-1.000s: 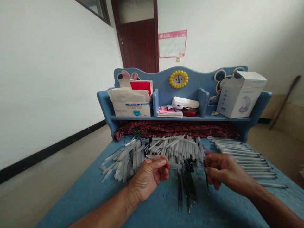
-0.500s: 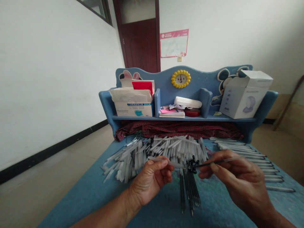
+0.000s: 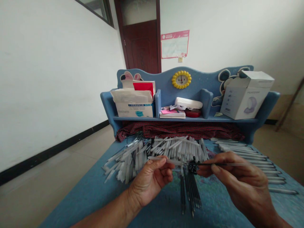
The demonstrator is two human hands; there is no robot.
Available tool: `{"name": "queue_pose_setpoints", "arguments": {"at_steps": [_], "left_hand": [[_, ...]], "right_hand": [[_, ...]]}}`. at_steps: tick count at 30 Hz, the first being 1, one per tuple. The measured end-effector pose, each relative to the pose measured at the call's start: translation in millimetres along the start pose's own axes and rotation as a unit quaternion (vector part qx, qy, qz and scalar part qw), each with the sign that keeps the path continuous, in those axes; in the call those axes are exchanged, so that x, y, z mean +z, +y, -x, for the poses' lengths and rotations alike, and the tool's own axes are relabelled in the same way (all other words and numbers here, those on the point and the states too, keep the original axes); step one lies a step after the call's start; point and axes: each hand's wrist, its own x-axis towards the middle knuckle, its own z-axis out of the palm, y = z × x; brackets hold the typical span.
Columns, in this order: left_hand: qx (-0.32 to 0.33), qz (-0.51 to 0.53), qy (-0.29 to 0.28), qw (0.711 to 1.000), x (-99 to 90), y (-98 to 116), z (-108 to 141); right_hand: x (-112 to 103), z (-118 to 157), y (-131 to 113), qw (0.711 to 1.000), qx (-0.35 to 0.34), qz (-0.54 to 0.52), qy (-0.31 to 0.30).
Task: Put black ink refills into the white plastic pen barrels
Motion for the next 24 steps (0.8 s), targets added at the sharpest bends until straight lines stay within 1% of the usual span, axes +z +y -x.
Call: {"name": "queue_pose_setpoints", "arguments": {"at_steps": [3, 5, 7, 10, 12, 14, 17, 19, 21, 22, 24], "left_hand": [[-0.006, 0.011, -0.005, 1.0, 1.3, 0, 1], [-0.006, 0.011, -0.012, 1.0, 2.2, 0, 2], [-0.003, 0.008, -0.018, 1.0, 2.7, 0, 2], [-0.006, 0.013, -0.02, 1.0, 2.9, -1, 2], [-0.011, 0.017, -0.018, 1.0, 2.8, -2, 2], [-0.011, 0.02, -0.015, 1.0, 3.0, -2, 1], [-0.003, 0.022, -0.007, 1.0, 3.5, 1, 1], [0.003, 0.027, -0.002, 1.0, 3.1, 3, 0], [0.004, 0.036, 0.001, 0.999, 1.4, 5, -1], [0.004, 0.04, 0.002, 0.999, 0.1, 6, -2], [0.003, 0.049, 0.003, 0.999, -2.8, 6, -4]], "right_hand": [[4, 0, 0, 1.0, 0.01, -0.011, -0.024], [7, 0, 0, 0.999, 0.006, -0.001, -0.039], [10, -1, 0, 0.998, -0.016, 0.037, -0.056], [16, -6, 1, 0.99, -0.073, 0.102, -0.071], [22, -11, 4, 0.984, -0.105, 0.121, -0.075], [29, -16, 6, 0.981, -0.114, 0.124, -0.092], [37, -22, 7, 0.982, -0.081, 0.112, -0.127], [36, -24, 8, 0.983, -0.051, 0.102, -0.145], [28, -27, 11, 0.978, -0.033, 0.118, -0.167], [21, -29, 13, 0.972, -0.025, 0.146, -0.181], [6, -32, 19, 0.946, -0.011, 0.238, -0.218]]}}
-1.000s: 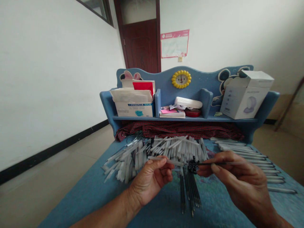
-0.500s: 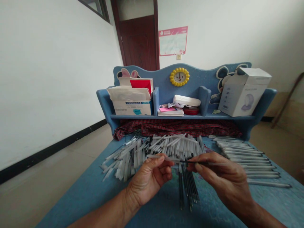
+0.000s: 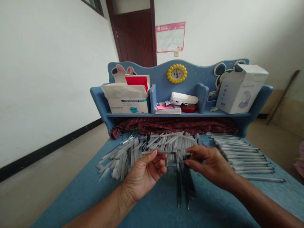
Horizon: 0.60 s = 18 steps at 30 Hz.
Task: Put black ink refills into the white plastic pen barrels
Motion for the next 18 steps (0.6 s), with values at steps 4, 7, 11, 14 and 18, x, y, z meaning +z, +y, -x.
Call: {"name": "queue_pose_setpoints", "arguments": {"at_steps": [4, 7, 11, 14, 18], "left_hand": [[-0.002, 0.011, 0.0, 1.0, -3.8, 0, -4], [-0.011, 0.011, -0.01, 1.0, -3.9, -1, -4], [-0.016, -0.002, -0.014, 1.0, -4.2, -4, -5], [-0.017, -0.009, -0.007, 1.0, -4.9, -5, -5], [-0.019, -0.012, 0.011, 1.0, -4.8, -5, -5]], "right_hand": [[-13, 5, 23, 0.972, 0.02, 0.218, -0.09], [-8, 7, 29, 0.943, 0.023, 0.31, -0.121], [3, 8, 28, 0.92, 0.034, 0.363, -0.141], [8, 7, 27, 0.915, 0.037, 0.373, -0.148], [9, 5, 30, 0.917, 0.045, 0.366, -0.151]]}}
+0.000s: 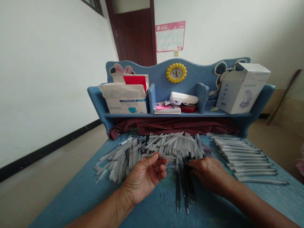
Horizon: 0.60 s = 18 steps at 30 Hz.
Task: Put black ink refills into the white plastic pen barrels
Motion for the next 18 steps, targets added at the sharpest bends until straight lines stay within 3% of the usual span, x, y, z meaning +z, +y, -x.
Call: {"name": "queue_pose_setpoints", "arguments": {"at_steps": [5, 9, 11, 15, 16, 18], "left_hand": [[0.0, -0.01, 0.002, 1.0, -1.0, -2, 0], [-0.002, -0.022, 0.001, 1.0, -2.1, -3, 1], [-0.003, -0.026, 0.005, 1.0, -2.2, -4, 1], [-0.004, -0.035, 0.01, 0.999, -1.0, -5, 2], [-0.006, -0.038, 0.008, 0.999, -0.4, -5, 2], [-0.009, -0.044, 0.003, 0.999, 0.7, -6, 3]], "right_hand": [[0, -2, 4, 1.0, 0.018, -0.025, 0.006], [-5, -1, 6, 0.981, -0.021, -0.191, 0.039], [-8, 1, 2, 0.937, -0.022, -0.346, 0.048], [-11, 7, -14, 0.791, 0.003, -0.609, 0.052], [-12, 8, -18, 0.77, 0.01, -0.635, 0.06], [-11, 11, -24, 0.754, 0.02, -0.651, 0.084]]}}
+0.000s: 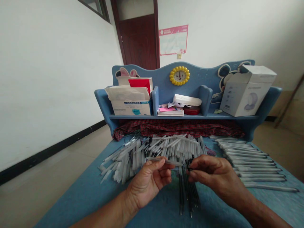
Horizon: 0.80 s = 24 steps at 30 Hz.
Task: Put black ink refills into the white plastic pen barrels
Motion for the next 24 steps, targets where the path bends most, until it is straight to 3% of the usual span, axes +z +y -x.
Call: {"name": "queue_pose_setpoints", "arguments": {"at_steps": [7, 24], "left_hand": [[-0.01, -0.021, -0.006, 1.0, 1.5, -2.5, 1.0], [0.015, -0.09, -0.011, 0.996, 3.5, -3.5, 1.1]], "right_hand": [[5.4, 4.6, 2.0, 0.988, -0.095, 0.109, 0.054], [6.0, 6.6, -2.3, 0.928, -0.219, 0.302, 0.016]]}}
